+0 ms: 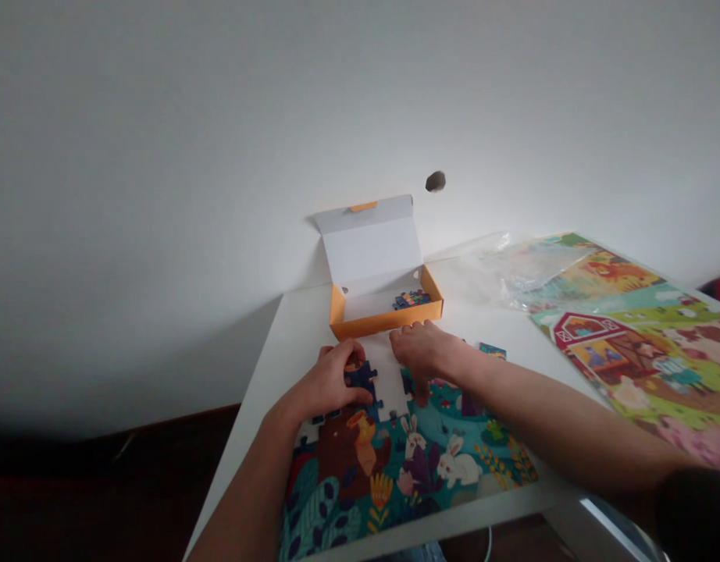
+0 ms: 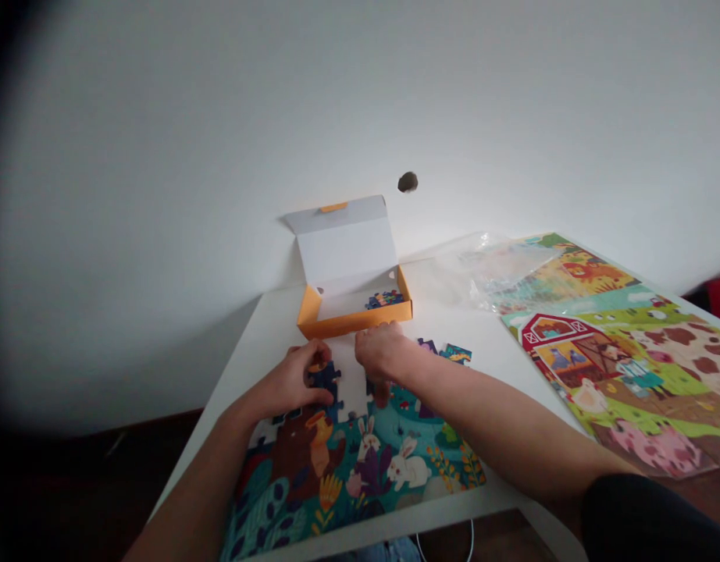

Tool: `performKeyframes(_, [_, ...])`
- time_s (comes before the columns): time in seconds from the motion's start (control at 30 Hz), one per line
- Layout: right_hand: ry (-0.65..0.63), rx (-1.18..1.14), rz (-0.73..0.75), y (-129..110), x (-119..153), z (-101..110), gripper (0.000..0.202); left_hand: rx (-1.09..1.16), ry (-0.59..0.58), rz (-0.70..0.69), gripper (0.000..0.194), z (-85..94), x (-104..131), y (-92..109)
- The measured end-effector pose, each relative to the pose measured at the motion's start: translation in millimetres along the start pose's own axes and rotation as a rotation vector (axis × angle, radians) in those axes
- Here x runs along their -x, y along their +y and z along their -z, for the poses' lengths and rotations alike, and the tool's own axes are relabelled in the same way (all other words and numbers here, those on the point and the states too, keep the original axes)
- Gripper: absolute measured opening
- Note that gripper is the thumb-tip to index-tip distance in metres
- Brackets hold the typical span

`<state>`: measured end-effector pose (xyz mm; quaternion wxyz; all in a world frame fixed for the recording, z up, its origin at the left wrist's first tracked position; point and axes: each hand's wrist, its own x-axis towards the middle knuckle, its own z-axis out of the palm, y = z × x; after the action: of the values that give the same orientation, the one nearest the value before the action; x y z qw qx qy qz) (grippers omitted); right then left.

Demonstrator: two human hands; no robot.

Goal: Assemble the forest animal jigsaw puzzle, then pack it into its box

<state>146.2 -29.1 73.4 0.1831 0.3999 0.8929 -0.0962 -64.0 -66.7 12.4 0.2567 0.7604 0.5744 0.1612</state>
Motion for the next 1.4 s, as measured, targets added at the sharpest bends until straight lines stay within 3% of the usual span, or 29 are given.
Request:
performKeyframes(0.13, [-0.077,-0.031,0.096,13,-10,2,0.066,0.037,-0.028,0.035,0.052,-0.4,2,0])
performKeyframes(0.23, [-0.119,-0.056,0.161,18,-12,4,0.06,0.092,-0.035,0.037,0.054,-1.2,2,-3])
performKeyframes(0.37, [-0.083,-0.039,0.147,22,-14,7,0.053,0.194,-0.06,-0.009,0.06,-0.1,0,-6])
performKeyframes(0.53, [-0.082,-0.14,0.252,40,-20,10,0.038,0.201,-0.144,-0.04,0.029,6.7,-1,-2])
performKeyframes(0.63, [0.097,-0.269,0.219,56,-21,15,0.029,0.163,-0.17,-0.023,0.024,9.7,-1,1])
performKeyframes(0.7, [0.29,-0.389,0.149,67,-22,18,0.018,0.147,-0.158,-0.05,0.024,10.7,-1,2])
performKeyframes(0.83, [0.674,-0.501,-0.116,88,-28,17,0.02,0.169,-0.135,-0.098,0.023,11.4,0,2])
performKeyframes(0.93, [0.804,-0.42,-0.327,94,-31,13,0.037,0.189,-0.121,-0.103,0.026,11.2,0,0])
performKeyframes(1.03, [0.896,-0.349,-0.349,80,-29,14,0.037,0.243,-0.097,-0.113,0.026,10.4,0,-1])
performKeyframes(1.07, [0.871,-0.379,-0.298,70,-27,15,0.031,0.263,-0.089,-0.114,0.026,10.1,0,0])
performKeyframes(1.13, [0.678,-0.529,-0.156,44,-23,13,0.027,0.306,-0.064,-0.113,0.024,9.9,0,1])
performKeyframes(1.23, [0.156,-0.778,0.079,4,-21,1,0.042,0.398,-0.02,-0.092,0.02,10.9,0,4])
performKeyframes(1.27, [0.045,-0.826,0.137,-7,-21,-5,0.042,0.431,-0.009,-0.082,0.02,11.6,1,5])
performKeyframes(1.4, [-0.017,-0.869,0.146,-28,-27,-21,0.028,0.527,0.035,-0.06,0.023,14.3,0,3])
